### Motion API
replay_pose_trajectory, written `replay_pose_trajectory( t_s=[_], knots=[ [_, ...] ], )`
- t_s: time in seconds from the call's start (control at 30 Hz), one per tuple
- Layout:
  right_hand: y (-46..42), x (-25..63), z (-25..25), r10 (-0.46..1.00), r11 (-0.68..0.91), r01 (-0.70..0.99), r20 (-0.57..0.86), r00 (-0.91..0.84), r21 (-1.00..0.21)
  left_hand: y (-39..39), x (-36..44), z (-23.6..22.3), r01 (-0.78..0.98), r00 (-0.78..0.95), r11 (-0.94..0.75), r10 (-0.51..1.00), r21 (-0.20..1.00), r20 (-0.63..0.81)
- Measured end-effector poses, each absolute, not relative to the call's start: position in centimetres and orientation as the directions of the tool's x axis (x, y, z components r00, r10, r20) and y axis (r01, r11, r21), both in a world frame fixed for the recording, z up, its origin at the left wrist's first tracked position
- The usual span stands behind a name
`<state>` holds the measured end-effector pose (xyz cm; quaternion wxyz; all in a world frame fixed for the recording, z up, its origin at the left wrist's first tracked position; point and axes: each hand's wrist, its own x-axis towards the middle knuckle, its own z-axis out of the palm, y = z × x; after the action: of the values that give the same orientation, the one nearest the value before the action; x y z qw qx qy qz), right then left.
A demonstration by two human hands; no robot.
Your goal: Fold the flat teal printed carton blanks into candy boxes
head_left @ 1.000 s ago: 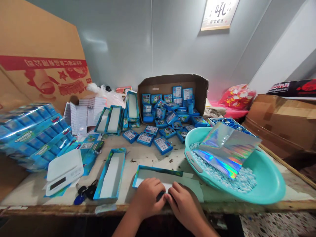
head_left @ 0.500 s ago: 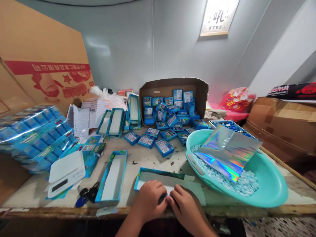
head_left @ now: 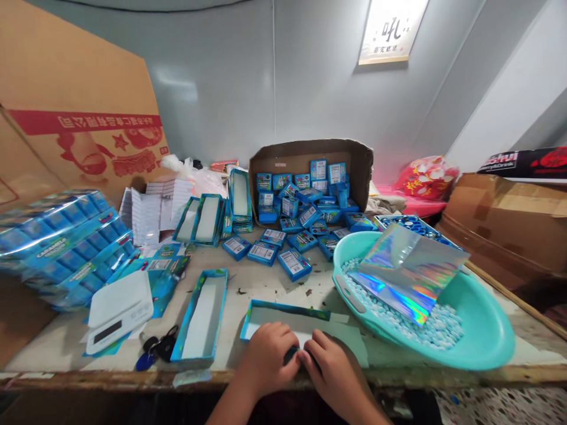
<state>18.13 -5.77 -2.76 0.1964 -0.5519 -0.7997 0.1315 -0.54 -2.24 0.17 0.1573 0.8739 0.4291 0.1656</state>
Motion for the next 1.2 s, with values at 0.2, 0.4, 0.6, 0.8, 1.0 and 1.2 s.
replay_pose_trajectory(
  t_s=[0.2,0.4,0.6,0.8,1.0,1.2],
  knots=[
    [-5.91,18.20,-2.83,0.936,0.351,0.831,0.162,-0.312,-0.431,-2.30,-0.61,0.14,0.701,0.575,-0.578,0.805,0.417,0.148],
    [-5.89,18.20,-2.73,0.934,0.357,0.834,0.167,-0.315,-0.422,-2.29,-0.51,0.24,0.705,0.571,-0.575,0.807,0.415,0.151],
    [-5.90,18.17,-2.70,0.933,0.359,0.835,0.167,-0.318,-0.416,-2.27,-0.54,0.26,0.706,0.574,-0.576,0.806,0.411,0.144],
    [-5.83,18.17,-2.66,0.932,0.360,0.843,0.178,-0.314,-0.399,-2.23,-0.58,0.32,0.709,0.575,-0.578,0.805,0.404,0.143],
    [-5.82,18.12,-2.66,0.930,0.367,0.841,0.194,-0.313,-0.397,-2.23,-0.56,0.12,0.709,0.579,-0.583,0.802,0.397,0.145],
    [-5.91,18.15,-2.53,0.931,0.363,0.847,0.190,-0.312,-0.388,-2.21,-0.56,0.21,0.710,0.575,-0.579,0.805,0.401,0.145]
  ],
)
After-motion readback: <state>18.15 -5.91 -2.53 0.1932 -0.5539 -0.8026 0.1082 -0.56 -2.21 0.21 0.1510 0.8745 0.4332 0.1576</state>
